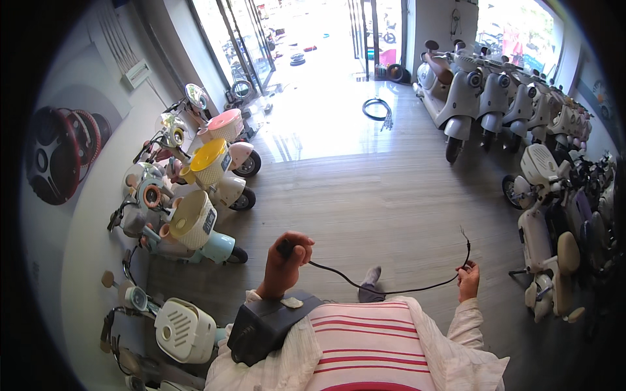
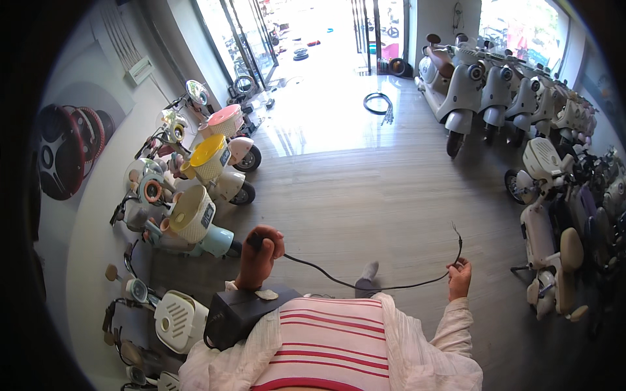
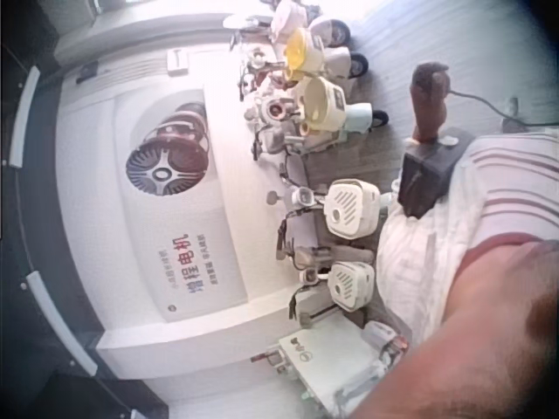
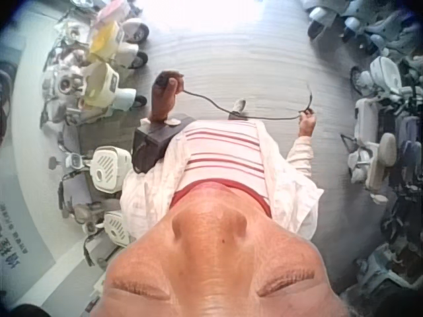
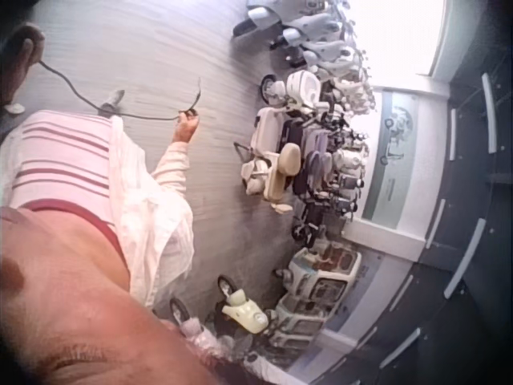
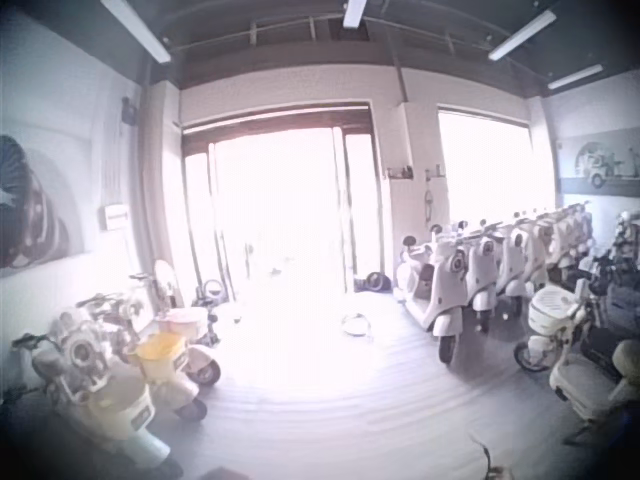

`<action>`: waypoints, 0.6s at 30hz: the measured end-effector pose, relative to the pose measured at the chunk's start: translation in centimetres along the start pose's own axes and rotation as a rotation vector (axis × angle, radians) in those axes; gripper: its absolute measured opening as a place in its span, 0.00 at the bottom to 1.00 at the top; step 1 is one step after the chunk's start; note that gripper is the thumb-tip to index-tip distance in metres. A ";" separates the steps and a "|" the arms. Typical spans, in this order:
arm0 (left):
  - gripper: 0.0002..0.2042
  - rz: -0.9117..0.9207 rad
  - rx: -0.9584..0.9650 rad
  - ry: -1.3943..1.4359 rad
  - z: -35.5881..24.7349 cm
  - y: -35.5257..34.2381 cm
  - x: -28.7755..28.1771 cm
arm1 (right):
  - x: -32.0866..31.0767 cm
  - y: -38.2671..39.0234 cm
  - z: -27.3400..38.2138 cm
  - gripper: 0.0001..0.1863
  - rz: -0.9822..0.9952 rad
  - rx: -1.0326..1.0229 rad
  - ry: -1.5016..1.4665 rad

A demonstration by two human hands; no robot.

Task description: The person uses a pink tool to strip or adjust the wires of a black power adapter connector, then walks through a shop filled with scooters while holding the adapter and its cable. The person repeatedly handles the connector and cable, inspecting the exposed wires and the adapter body.

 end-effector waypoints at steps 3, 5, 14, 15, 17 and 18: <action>0.17 0.009 -0.010 -0.018 1.2 -9.3 -2.5 | 7.7 -8.9 0.5 0.12 0.084 -0.025 -0.106; 0.14 0.004 -0.024 -0.003 1.6 -15.8 -4.8 | 13.3 -15.6 -0.7 0.06 0.100 -0.013 -0.119; 0.15 -0.307 0.065 -0.115 0.9 -37.1 -16.1 | 51.4 -37.4 5.7 0.12 0.690 -0.282 0.154; 0.15 -0.327 0.069 -0.114 1.6 -39.9 -17.6 | 55.3 -39.1 5.6 0.12 0.741 -0.314 0.165; 0.16 -0.309 0.062 -0.115 2.6 -46.1 -19.7 | 62.3 -42.4 5.9 0.13 0.846 -0.347 0.113; 0.16 -0.333 0.048 -0.134 3.6 -48.9 -21.4 | 65.1 -43.8 6.2 0.13 0.840 -0.369 0.166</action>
Point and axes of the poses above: each hand's wrist, its own y-axis away from the middle knuckle, its own x-axis out of the palm, z = x × y, the point moved 9 cm from there along -y, towards the middle knuckle, and after that the axes turned 10 degrees about -x, right-handed, at the moved point
